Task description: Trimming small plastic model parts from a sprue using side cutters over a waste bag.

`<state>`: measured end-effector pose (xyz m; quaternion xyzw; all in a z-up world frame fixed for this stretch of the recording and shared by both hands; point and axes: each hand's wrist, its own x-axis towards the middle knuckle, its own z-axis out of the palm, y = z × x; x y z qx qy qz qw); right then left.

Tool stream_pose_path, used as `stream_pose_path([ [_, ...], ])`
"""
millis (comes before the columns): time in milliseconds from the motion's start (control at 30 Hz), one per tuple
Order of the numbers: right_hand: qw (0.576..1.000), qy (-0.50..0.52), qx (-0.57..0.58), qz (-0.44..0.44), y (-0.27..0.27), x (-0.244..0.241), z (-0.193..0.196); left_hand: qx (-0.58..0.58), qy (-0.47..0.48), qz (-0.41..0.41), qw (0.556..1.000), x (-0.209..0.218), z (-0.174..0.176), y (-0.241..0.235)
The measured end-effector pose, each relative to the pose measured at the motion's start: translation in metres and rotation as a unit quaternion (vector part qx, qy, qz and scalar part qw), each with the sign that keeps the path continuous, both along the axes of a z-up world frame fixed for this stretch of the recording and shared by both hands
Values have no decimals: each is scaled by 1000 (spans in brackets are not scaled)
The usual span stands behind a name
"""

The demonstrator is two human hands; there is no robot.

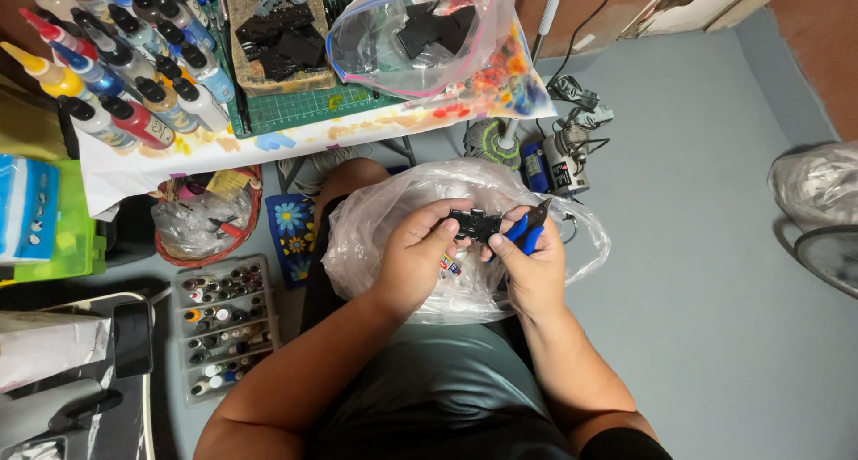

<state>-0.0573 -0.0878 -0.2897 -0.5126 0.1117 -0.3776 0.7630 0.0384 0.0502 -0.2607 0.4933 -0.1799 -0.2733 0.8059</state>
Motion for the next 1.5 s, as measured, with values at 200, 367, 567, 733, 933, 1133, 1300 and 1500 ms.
stream_pose_path([
  [200, 1000, -1, -11, -3, 1, 0, 1, 9, -13, -4, 1000, -2, 16, 6],
  [367, 1000, 2, -17, -15, -2, -1, -8, 26, -58, -5, 998, 0, 24, 6],
  [567, 997, 20, -72, -28, -2, -6, -9, 55, -141, 35, 988, 0, 12, 4],
  [733, 994, 31, -104, -15, -1, -7, -12, 79, -135, 24, 987, 1, 21, 8],
  [933, 904, 121, -407, 49, -24, -18, 28, 97, -228, 58, 967, 2, 26, 15],
  [1133, 853, 139, -486, 129, -23, -23, 69, 142, -305, 67, 939, 1, 24, 15],
  [1300, 813, 164, -543, 133, -24, -23, 86, 157, -336, 62, 927, 2, 26, 16],
  [1500, 786, 183, -574, 136, -24, -25, 93, 153, -355, 62, 920, 1, 27, 16],
])
